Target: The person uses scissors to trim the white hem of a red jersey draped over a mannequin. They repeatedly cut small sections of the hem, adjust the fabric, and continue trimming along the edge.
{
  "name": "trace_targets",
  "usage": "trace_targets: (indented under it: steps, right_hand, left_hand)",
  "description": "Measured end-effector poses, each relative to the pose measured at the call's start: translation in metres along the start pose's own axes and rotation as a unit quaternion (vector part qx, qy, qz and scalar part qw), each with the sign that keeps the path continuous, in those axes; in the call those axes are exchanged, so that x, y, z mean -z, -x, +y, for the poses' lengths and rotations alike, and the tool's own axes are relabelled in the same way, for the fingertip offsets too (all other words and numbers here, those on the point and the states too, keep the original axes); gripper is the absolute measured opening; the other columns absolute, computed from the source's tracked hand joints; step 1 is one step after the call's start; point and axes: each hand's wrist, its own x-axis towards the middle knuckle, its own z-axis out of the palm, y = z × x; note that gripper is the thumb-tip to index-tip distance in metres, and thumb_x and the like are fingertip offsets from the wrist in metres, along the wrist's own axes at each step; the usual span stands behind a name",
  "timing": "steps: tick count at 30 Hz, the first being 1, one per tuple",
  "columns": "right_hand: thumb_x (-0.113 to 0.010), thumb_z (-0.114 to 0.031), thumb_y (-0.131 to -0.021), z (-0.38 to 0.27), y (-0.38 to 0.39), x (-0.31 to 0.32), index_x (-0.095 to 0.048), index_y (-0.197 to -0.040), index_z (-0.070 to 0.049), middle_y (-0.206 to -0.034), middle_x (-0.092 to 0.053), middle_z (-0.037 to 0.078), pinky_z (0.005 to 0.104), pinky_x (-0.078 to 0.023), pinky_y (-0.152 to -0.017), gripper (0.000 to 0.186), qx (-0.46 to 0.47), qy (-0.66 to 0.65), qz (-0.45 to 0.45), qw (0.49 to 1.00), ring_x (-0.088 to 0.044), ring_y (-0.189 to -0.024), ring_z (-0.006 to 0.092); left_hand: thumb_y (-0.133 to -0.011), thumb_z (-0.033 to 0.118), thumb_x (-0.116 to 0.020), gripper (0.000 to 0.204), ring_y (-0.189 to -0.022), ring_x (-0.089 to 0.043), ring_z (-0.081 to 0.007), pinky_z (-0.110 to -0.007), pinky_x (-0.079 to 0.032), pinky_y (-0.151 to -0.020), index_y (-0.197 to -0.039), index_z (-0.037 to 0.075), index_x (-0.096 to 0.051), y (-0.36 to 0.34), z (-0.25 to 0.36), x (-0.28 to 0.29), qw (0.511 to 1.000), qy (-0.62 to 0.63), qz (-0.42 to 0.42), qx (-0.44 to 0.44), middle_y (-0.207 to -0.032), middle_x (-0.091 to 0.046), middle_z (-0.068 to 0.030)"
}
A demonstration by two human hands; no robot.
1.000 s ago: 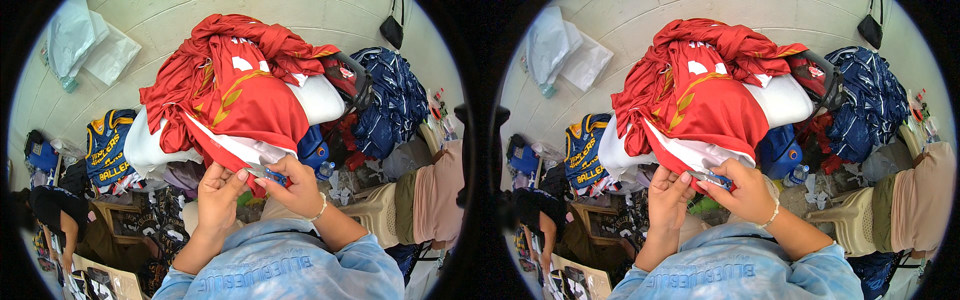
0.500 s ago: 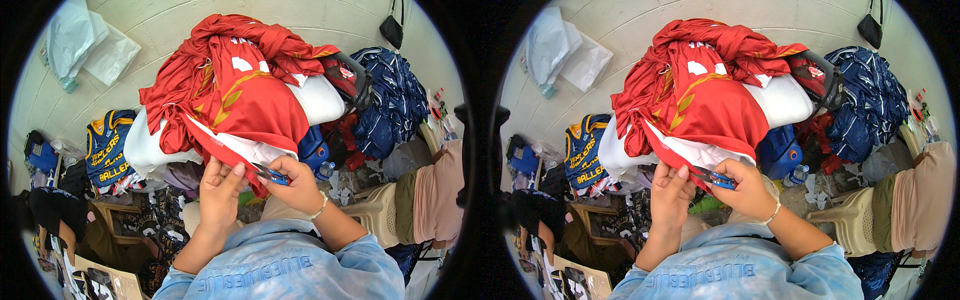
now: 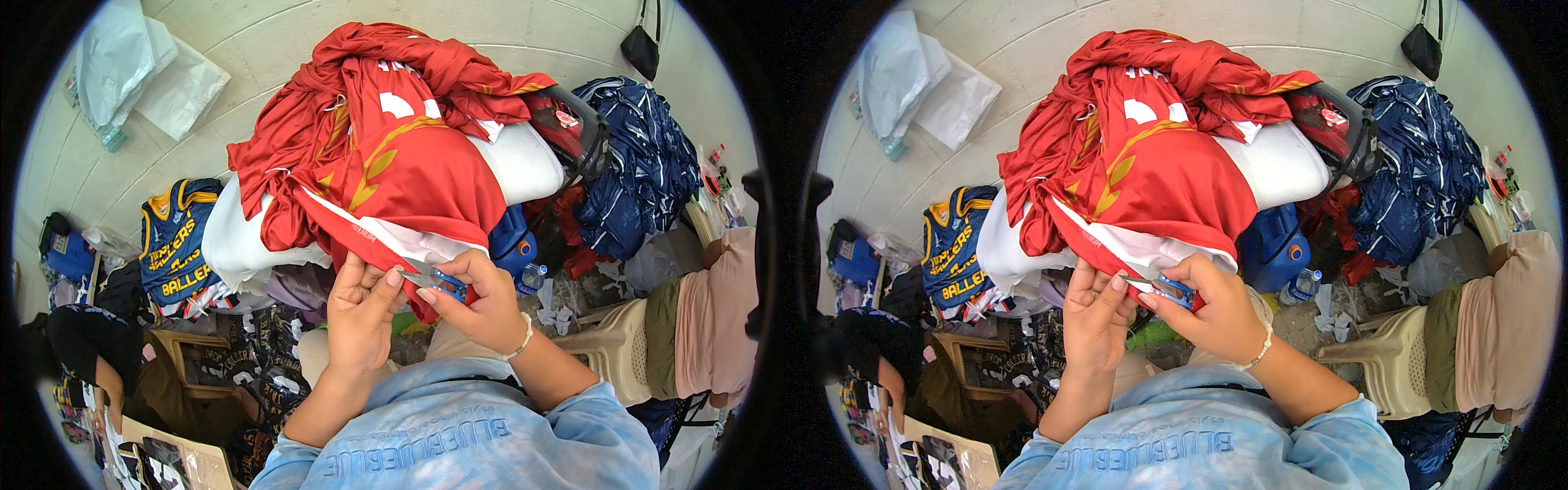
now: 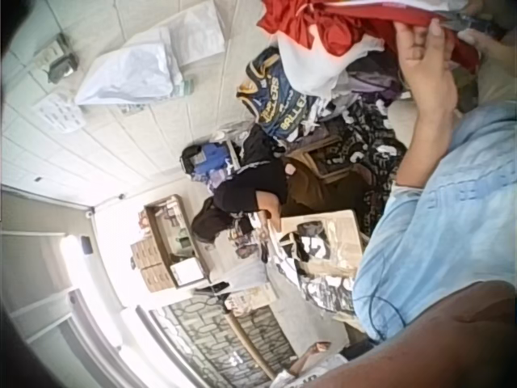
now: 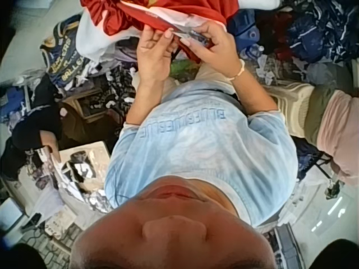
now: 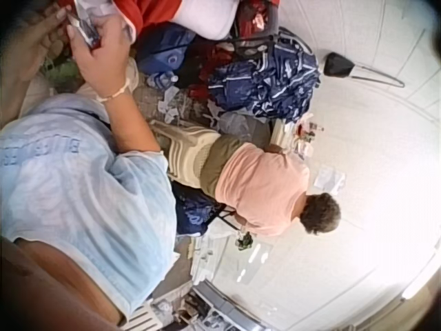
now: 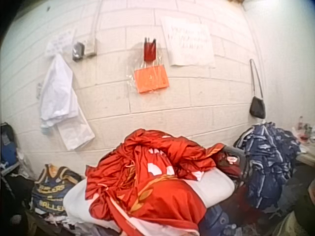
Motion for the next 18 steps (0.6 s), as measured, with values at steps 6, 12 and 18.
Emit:
trace_targets:
  steps: [6,12,18]
  right_hand:
    - [-0.077,-0.011,-0.077,-0.0029,-0.0019,-0.0002,-0.057,-0.094,-0.001,-0.080,-0.059,0.002,0.0191,-0.041,-0.057,0.028,0.016,0.013,0.018,1.000,-0.052,-0.065,0.0036]
    - [-0.078,-0.018,-0.077,-0.0076,-0.0036,-0.0006,-0.059,-0.089,-0.001,-0.072,-0.064,0.009,0.0263,-0.046,-0.051,0.029,0.024,0.018,0.039,0.999,-0.059,-0.057,0.0135]
    - [-0.076,-0.017,-0.079,-0.0087,-0.0085,0.0017,-0.058,-0.087,-0.002,-0.072,-0.064,0.009,0.0261,-0.046,-0.052,0.025,0.025,0.060,0.026,0.998,-0.060,-0.058,0.0131]
  left_hand:
    - [-0.091,-0.003,-0.054,0.050,-0.097,-0.063,-0.0135,-0.022,-0.054,-0.075,-0.138,0.003,-0.037,0.0011,-0.0004,-0.0002,1.000,-0.003,0.004,-0.005,-0.119,-0.060,-0.0109]
    - [-0.091,-0.003,-0.054,0.049,-0.099,-0.063,-0.0148,-0.024,-0.054,-0.079,-0.137,0.003,-0.039,0.0018,-0.0018,0.0009,1.000,-0.001,-0.017,-0.011,-0.118,-0.061,-0.0104]
    - [-0.090,-0.003,-0.055,0.048,-0.102,-0.063,-0.0164,-0.027,-0.054,-0.083,-0.135,0.004,-0.040,0.0013,-0.0036,0.0022,1.000,-0.010,-0.010,-0.011,-0.117,-0.061,-0.0101]
